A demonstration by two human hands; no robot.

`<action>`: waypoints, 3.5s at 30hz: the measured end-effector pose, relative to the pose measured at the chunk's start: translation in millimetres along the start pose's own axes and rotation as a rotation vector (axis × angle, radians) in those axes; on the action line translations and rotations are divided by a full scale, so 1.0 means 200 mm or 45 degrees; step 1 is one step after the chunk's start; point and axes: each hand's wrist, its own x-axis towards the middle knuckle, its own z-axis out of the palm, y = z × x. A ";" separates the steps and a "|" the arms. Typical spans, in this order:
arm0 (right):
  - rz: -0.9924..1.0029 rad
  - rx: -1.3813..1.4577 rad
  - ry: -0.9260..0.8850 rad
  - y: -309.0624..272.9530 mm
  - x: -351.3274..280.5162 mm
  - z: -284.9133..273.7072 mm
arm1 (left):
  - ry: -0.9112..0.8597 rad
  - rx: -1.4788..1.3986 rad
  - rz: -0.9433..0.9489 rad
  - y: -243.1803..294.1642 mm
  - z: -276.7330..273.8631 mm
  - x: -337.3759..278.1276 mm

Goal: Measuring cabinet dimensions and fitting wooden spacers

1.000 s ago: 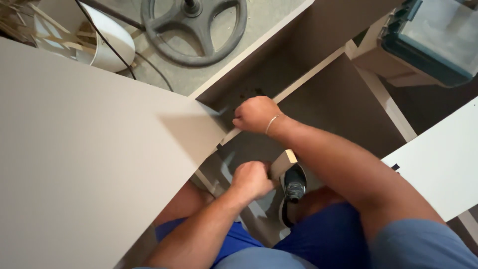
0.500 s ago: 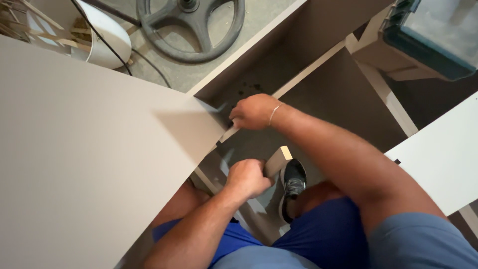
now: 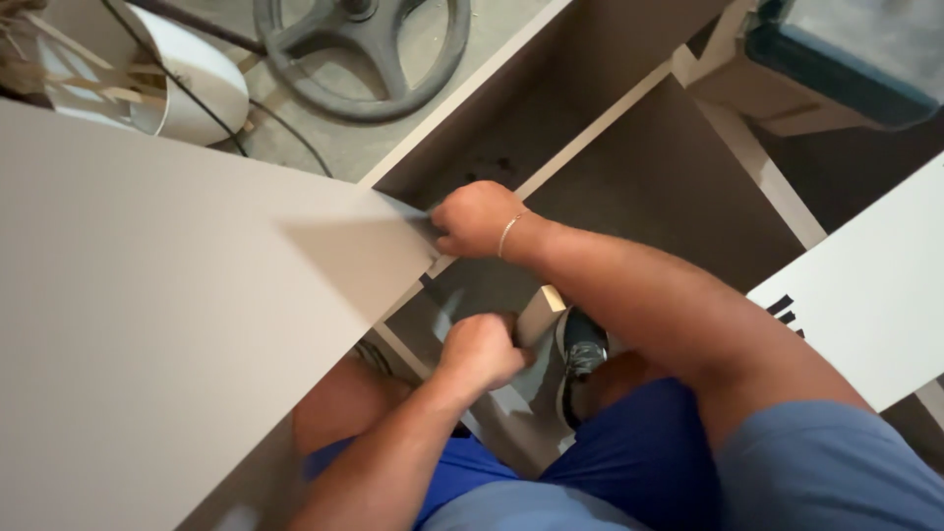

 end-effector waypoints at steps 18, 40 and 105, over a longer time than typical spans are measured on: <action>0.110 0.054 -0.142 0.00 0.01 -0.05 | -0.047 0.068 -0.037 -0.03 0.01 0.01; -0.325 1.236 -0.590 0.23 -0.42 -0.65 | 0.139 -0.619 -0.037 0.07 -0.15 -0.10; -0.219 1.180 0.734 0.19 -0.98 -0.69 | -0.189 -1.832 0.304 -0.07 0.14 -0.03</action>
